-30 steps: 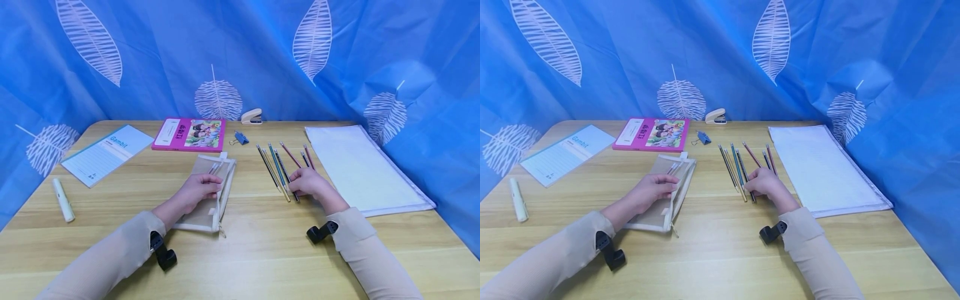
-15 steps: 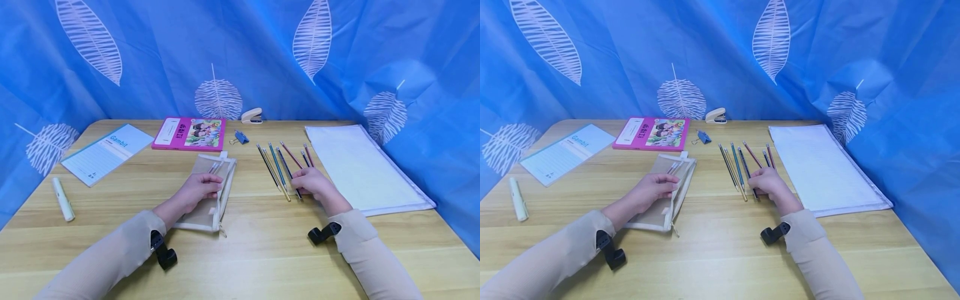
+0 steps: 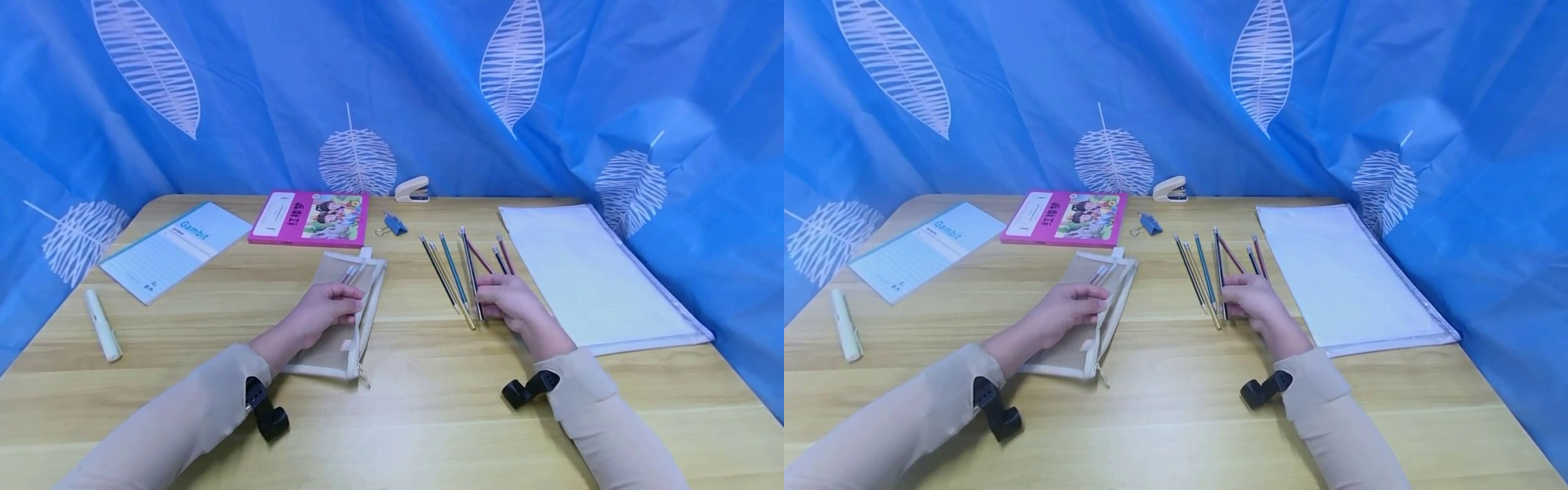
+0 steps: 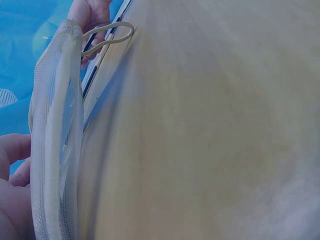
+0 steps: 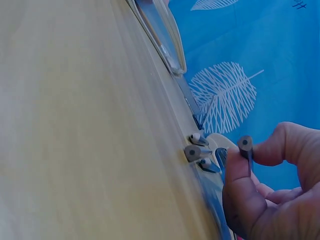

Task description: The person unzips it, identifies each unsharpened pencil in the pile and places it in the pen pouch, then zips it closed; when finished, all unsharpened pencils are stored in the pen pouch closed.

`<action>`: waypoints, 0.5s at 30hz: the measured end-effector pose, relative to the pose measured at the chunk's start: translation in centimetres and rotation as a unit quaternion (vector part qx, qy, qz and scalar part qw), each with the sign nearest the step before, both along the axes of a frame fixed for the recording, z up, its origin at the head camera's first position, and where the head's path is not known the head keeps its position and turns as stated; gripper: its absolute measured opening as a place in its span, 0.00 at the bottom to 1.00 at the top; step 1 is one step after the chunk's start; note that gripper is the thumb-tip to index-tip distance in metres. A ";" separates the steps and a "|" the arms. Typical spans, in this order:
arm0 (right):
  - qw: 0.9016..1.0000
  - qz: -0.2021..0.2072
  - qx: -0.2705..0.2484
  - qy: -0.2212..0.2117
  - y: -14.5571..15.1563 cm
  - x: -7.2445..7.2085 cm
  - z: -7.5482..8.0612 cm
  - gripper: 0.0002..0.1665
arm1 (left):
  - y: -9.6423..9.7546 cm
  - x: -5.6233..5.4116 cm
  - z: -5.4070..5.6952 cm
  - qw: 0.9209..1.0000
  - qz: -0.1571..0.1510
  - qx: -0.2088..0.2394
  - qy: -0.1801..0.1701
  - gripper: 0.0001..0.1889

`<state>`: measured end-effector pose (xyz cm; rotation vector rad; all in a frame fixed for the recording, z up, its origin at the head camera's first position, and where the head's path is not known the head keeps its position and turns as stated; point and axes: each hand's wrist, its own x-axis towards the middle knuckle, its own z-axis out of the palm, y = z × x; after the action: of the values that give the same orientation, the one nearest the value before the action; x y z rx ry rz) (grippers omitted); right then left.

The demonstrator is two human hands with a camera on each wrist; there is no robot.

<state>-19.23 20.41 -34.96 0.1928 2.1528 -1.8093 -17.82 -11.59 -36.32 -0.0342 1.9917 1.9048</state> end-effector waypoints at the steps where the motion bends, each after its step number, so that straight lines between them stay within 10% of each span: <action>1: 1.000 0.000 -0.006 0.001 -0.1 0.0 0.0 0.30 | 0.0 0.0 0.0 1.000 0.000 0.001 0.001 0.16; 15: 0.999 0.034 -0.020 0.012 -2.3 1.1 -0.1 0.30 | 0.0 0.0 0.0 1.000 0.000 -0.004 -0.002 0.16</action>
<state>-18.18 18.10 -35.08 0.0890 2.1119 -1.8231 -17.87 -11.61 -36.33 -0.0386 1.9961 1.8961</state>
